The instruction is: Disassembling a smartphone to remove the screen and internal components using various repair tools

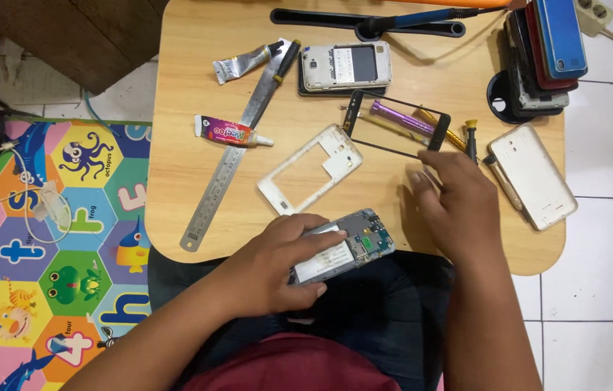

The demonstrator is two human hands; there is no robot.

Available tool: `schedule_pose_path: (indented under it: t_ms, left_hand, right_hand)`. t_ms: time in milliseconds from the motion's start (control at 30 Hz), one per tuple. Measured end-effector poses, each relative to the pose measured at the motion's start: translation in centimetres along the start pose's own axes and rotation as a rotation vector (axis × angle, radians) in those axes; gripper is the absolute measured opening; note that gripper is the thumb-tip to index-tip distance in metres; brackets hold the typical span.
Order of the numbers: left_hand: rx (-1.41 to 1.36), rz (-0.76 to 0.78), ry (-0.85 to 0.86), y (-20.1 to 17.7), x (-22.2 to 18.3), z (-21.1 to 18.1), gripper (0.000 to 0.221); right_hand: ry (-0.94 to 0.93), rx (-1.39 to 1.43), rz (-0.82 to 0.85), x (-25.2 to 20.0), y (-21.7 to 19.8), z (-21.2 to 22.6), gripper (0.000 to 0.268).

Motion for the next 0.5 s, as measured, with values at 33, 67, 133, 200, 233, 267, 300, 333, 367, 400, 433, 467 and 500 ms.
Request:
schedule_pose_path:
  t_ms: [33,67,133,200,233,267,300,333,367,400,433,467,500]
  left_hand:
    - [0.063,-0.042,0.074,0.3,0.3,0.4,0.07]
    - [0.126,-0.083,0.147,0.7,0.6,0.7,0.069]
    - [0.237,-0.091,0.191,0.5,0.9,1.7,0.069]
    - [0.351,-0.1,0.232,0.0,1.2,2.5,0.068]
    - [0.4,-0.064,0.216,-0.3,1.5,2.9,0.066]
    - [0.45,-0.027,0.198,-0.6,1.7,3.4,0.063]
    - [0.45,-0.025,0.196,-1.1,2.1,3.0,0.063]
    - [0.455,0.014,0.16,-1.5,2.5,2.6,0.062]
    - [0.461,0.052,0.123,-2.0,2.9,2.3,0.06]
    - [0.462,0.053,0.121,-1.9,3.2,2.3,0.06]
    - [0.473,0.058,0.122,-1.8,3.5,2.3,0.059]
    - [0.483,0.062,0.125,-1.7,3.9,2.3,0.059]
    - [0.482,0.063,0.125,-1.7,4.2,2.2,0.059]
  right_hand:
    - [0.001,0.003,-0.003,-0.6,0.0,-1.1,0.029]
    - [0.002,0.007,-0.005,-1.3,0.0,-2.3,0.029]
    - [0.011,0.021,0.004,-2.0,0.0,-2.5,0.027]
    - [0.019,0.038,0.013,-2.5,0.2,-2.7,0.024]
    - [0.016,0.03,0.013,-2.8,0.4,-2.8,0.025]
    - [0.014,0.023,0.012,-3.1,0.6,-2.8,0.025]
    - [0.016,0.026,0.014,-3.1,0.7,-2.7,0.025]
    - [0.009,0.024,0.006,-3.2,0.7,-2.6,0.025]
    - [0.002,0.023,-0.002,-3.2,0.7,-2.4,0.024]
    - [0.001,0.026,-0.002,-3.2,0.9,-2.3,0.024]
    - [0.0,-0.037,0.007,-3.2,1.1,-2.2,0.028]
    - [-0.001,-0.102,0.016,-3.3,1.2,-2.1,0.031]
    - [0.0,-0.101,0.017,-3.3,1.4,-2.1,0.031]
Point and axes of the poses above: each hand's wrist, its own x-axis towards the middle knuckle, its own y-axis out of the palm, z = x × y, the point moved 2 cm from there along x, towards the middle knuckle, and after that the axes turned 5 degrees about x, right-handed, at the moved point
